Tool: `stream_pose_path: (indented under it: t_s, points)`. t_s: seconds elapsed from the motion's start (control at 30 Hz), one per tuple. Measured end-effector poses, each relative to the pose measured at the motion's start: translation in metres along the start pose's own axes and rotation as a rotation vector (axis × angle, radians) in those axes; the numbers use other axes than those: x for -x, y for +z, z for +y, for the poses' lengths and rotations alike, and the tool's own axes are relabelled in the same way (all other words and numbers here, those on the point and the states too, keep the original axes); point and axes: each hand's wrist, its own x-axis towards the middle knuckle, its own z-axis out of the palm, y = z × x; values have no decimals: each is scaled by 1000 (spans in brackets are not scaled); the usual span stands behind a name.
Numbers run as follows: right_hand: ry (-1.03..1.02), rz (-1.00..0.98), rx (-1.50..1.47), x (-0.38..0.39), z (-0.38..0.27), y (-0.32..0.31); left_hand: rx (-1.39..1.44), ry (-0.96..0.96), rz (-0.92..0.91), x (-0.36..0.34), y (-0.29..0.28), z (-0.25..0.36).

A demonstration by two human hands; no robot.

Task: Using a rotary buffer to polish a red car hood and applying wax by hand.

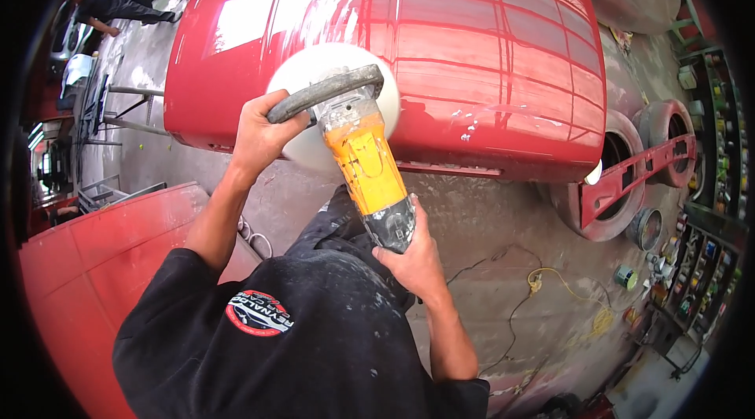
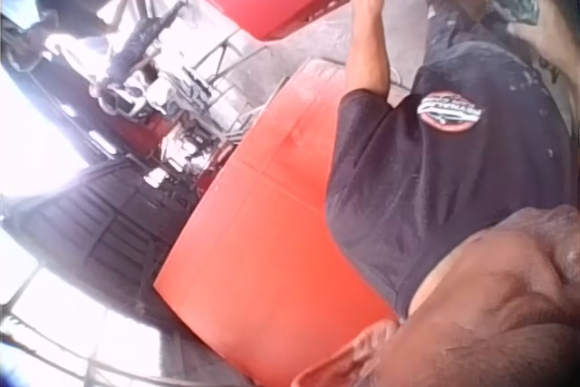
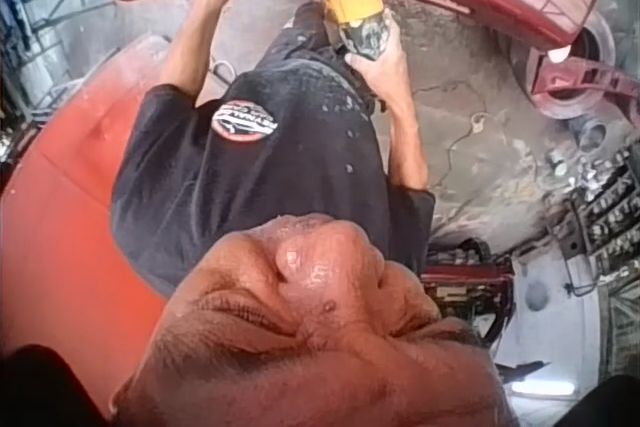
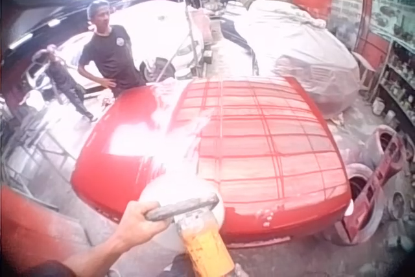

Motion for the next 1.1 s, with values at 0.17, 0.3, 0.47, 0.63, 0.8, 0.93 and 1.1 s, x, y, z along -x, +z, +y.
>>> stream_pose_path:
  t_s: [0.17,0.3,0.47,0.63,0.8,0.93,1.1]
  points:
    - [23,-57,16,-9,-2,6,-20,-53,39,9,-13,-4]
    - [53,-145,61,-23,-9,22,0,-49,101,30,-41,-28]
    - [35,-243,137,-41,-17,40,5,-104,172,47,-70,-50]
    - [33,-209,153,-35,-10,42,2,-127,143,40,-64,-36]
    - [57,-96,68,-12,0,26,-12,-41,88,28,-31,-31]
    - [22,25,9,1,10,15,-20,8,9,8,-2,-16]
    - [5,67,-14,-1,9,7,-25,74,-53,-9,12,-17]
